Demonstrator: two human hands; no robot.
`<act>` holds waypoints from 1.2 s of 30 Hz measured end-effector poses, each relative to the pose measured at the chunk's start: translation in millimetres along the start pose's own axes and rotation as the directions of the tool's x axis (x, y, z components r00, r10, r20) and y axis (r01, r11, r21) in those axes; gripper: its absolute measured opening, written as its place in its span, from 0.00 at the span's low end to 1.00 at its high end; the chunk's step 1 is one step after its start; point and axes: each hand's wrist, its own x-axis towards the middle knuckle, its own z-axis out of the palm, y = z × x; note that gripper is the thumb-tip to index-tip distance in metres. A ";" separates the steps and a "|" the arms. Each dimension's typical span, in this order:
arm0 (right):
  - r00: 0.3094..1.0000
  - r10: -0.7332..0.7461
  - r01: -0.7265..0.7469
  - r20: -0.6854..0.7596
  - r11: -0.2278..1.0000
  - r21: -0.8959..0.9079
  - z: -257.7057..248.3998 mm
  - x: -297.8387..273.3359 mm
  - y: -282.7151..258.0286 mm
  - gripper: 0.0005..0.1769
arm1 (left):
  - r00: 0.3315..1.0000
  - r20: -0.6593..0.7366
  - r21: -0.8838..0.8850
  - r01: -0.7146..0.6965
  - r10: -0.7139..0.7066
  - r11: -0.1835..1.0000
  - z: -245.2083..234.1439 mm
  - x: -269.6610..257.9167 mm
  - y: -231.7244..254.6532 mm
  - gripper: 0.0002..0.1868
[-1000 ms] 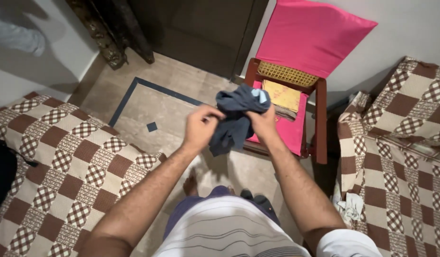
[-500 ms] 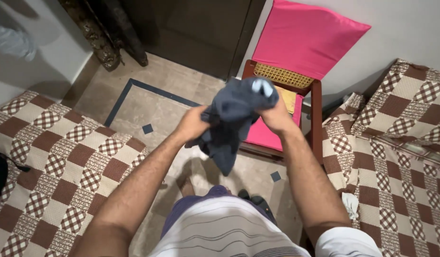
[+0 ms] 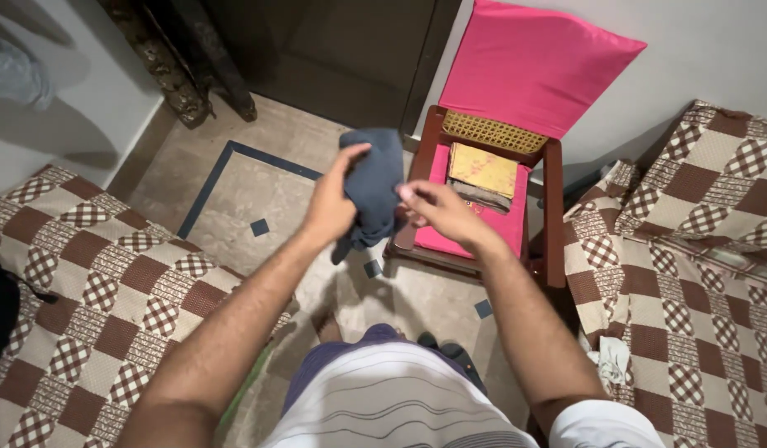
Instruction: The person wipes a white router and a white desk surface using a dark cloth, then switches to a patterned cloth to wipe the desk again. They move a laptop, mouse, and other small items aside to access the surface, then return them to their original positions.
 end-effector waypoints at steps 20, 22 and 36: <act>0.979 -0.206 0.196 -0.008 0.916 0.351 23.6 14.9 -21.6 0.40 | 0.797 -0.073 -0.213 0.575 -0.599 0.790 3.5 -27.1 -121.4 0.28; 0.982 -0.186 0.153 0.028 0.876 0.457 26.7 12.2 -23.5 0.42 | 0.719 0.072 -0.372 0.662 -0.691 0.650 9.1 -34.0 -126.6 0.36; 0.997 -0.083 0.050 0.007 0.665 0.745 48.2 23.3 -5.5 0.49 | 0.732 0.268 -0.756 0.563 -0.626 0.333 -17.9 -22.0 -75.4 0.53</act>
